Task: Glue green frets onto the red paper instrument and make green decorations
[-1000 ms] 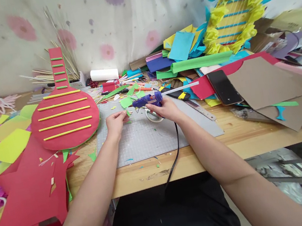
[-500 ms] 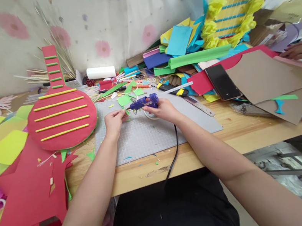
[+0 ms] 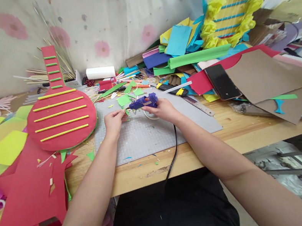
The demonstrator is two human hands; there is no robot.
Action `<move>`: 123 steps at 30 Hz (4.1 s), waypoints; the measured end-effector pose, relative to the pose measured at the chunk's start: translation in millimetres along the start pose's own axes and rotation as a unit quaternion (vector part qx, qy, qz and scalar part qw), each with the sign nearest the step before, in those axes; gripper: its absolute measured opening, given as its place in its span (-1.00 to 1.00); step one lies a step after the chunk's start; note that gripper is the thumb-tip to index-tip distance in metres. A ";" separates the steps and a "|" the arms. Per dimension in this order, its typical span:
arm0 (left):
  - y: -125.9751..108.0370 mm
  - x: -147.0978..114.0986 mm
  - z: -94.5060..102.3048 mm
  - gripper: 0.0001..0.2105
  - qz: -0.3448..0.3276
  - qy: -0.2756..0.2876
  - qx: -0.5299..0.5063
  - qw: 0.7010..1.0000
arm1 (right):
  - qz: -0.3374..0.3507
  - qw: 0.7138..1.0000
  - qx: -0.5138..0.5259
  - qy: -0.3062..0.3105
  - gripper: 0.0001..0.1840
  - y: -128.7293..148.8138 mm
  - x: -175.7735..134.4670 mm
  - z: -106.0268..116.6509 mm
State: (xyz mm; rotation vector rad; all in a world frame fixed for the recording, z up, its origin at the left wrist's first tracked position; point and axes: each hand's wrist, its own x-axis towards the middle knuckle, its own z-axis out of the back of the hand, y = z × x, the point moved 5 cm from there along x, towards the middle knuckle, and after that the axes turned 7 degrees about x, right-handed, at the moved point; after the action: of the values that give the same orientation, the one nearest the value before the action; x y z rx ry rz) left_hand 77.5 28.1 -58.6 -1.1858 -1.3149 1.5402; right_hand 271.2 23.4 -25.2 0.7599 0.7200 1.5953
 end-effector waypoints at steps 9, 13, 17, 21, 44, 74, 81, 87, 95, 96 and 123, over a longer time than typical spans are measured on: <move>0.3 0.9 0.6 -0.90 0.000 -0.005 -0.007 1.000 | 0.017 0.999 0.027 0.005 -0.59 -1.9 -0.3 -1.6; 0.2 1.1 0.7 -0.84 -0.005 0.003 -0.015 1.000 | 0.030 0.999 0.024 -0.007 -0.61 -1.9 0.0 -1.5; 1.1 2.3 1.6 -0.81 -0.009 -0.001 -0.018 1.000 | 0.053 0.998 0.018 -0.005 -0.60 -1.0 -0.2 -1.9; 2.1 3.8 1.7 -0.84 -0.009 -0.005 -0.017 1.000 | 0.073 0.997 0.011 0.000 -0.58 -0.4 -0.9 -1.8; -5.9 3.9 8.5 -0.94 0.042 0.025 -0.130 0.990 | -0.001 0.990 0.034 -0.138 -0.51 -32.7 7.6 37.1; 0.8 -10.0 -18.7 -0.84 0.049 0.124 -0.175 0.976 | 0.001 0.975 0.194 0.110 -0.68 26.2 12.4 -58.6; 4.3 -9.1 -16.3 -0.85 0.063 0.102 -0.159 0.980 | 0.013 0.987 0.158 0.039 -0.84 24.7 12.0 -58.1; 3.1 -11.0 -19.5 -0.83 0.047 0.116 -0.154 0.980 | 0.053 0.995 0.082 0.011 -0.85 31.4 4.7 -51.0; -1.1 -14.4 -21.1 -0.85 0.047 0.144 -0.159 0.976 | 0.086 0.995 -0.054 -0.002 -0.83 32.5 0.3 -45.1; -2.7 -13.6 -19.8 -0.84 0.045 0.147 -0.167 0.974 | 0.084 0.994 -0.066 0.004 -0.83 31.5 0.4 -45.6; -18.3 -15.5 -12.3 -0.70 -0.288 0.143 0.166 0.932 | 0.150 0.972 -0.144 0.110 -0.75 21.3 6.8 -46.4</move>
State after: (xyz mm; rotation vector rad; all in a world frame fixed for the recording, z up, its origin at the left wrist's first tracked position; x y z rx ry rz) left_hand 93.2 19.7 -38.3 -0.6886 -1.0301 1.0558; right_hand 220.8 25.1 -35.5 0.4984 0.5273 2.0316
